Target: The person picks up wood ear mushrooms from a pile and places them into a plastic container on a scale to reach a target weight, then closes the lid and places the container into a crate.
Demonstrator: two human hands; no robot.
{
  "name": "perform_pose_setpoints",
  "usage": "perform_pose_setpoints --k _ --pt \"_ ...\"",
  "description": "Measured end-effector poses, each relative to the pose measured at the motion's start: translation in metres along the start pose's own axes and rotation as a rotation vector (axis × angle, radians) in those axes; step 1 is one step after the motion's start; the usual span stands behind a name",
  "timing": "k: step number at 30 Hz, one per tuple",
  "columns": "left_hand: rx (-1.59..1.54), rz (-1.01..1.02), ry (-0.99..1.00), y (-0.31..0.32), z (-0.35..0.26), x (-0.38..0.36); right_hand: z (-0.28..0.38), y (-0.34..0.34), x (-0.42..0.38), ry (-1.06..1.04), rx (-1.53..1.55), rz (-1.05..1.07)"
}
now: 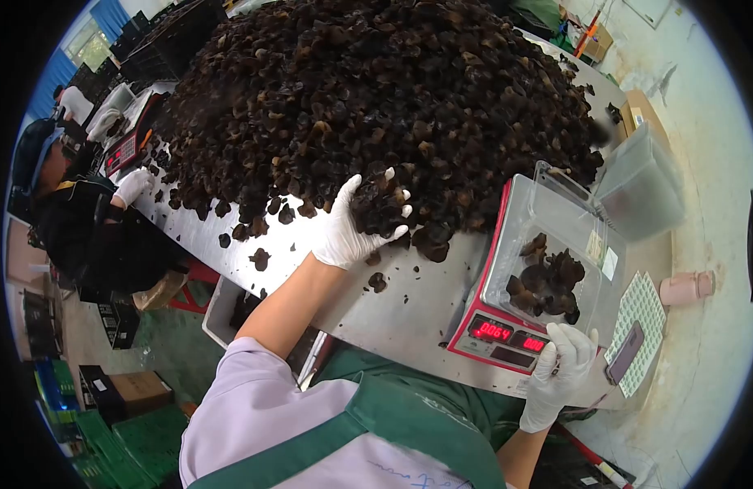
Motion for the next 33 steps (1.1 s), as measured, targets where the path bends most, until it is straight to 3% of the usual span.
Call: perform_pose_setpoints --k 6,8,9,11,12,13,15,19,21,22,25,27,29,33 --pt "0.021 0.135 -0.044 0.003 0.003 0.002 -0.002 0.000 -0.001 0.010 0.048 0.011" --pt "0.229 0.123 0.057 0.013 0.012 0.012 0.000 0.000 0.002 -0.010 0.025 0.004" --pt "0.331 0.098 0.142 0.037 0.021 0.002 0.002 -0.001 0.005 -0.015 0.032 -0.013" --pt "0.763 0.200 0.508 0.098 0.039 -0.021 0.001 -0.003 0.007 0.014 0.042 -0.013" --pt "0.931 0.139 0.485 0.126 0.055 -0.043 0.001 -0.004 0.007 0.020 0.045 -0.019" --pt "0.967 0.271 0.495 0.147 0.073 -0.049 0.001 -0.005 0.007 0.024 0.054 -0.027" --pt "1.242 0.651 1.020 0.185 0.102 -0.061 0.000 -0.009 0.005 0.017 0.048 -0.042" --pt "1.712 0.872 1.238 0.194 0.167 -0.048 -0.011 -0.017 -0.002 0.047 0.004 -0.050" --pt "1.805 0.845 1.422 0.194 0.172 -0.058 -0.018 -0.022 -0.005 0.062 -0.004 -0.056" --pt "1.804 0.855 1.420 0.195 0.169 -0.062 -0.021 -0.024 -0.006 0.062 -0.009 -0.068" --pt "1.523 0.806 1.107 0.190 0.133 -0.072 -0.028 -0.025 -0.009 0.075 -0.004 -0.093" --pt "1.316 0.587 0.889 0.170 0.102 -0.068 -0.032 -0.023 -0.006 0.081 0.008 -0.105" --pt "1.264 0.401 0.948 0.142 0.069 -0.065 -0.033 -0.021 -0.002 0.077 0.013 -0.104" --pt "1.710 0.015 1.377 0.076 0.015 -0.046 -0.026 -0.008 0.011 0.055 0.042 -0.058"
Point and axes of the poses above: each hand's wrist, its own x-axis towards the middle knuckle, its own y-axis out of the palm, z = x × y, the point moved 7 cm from there along x, towards the middle knuckle, and after that the axes turned 15 degrees about -z, right-handed, at the moved point
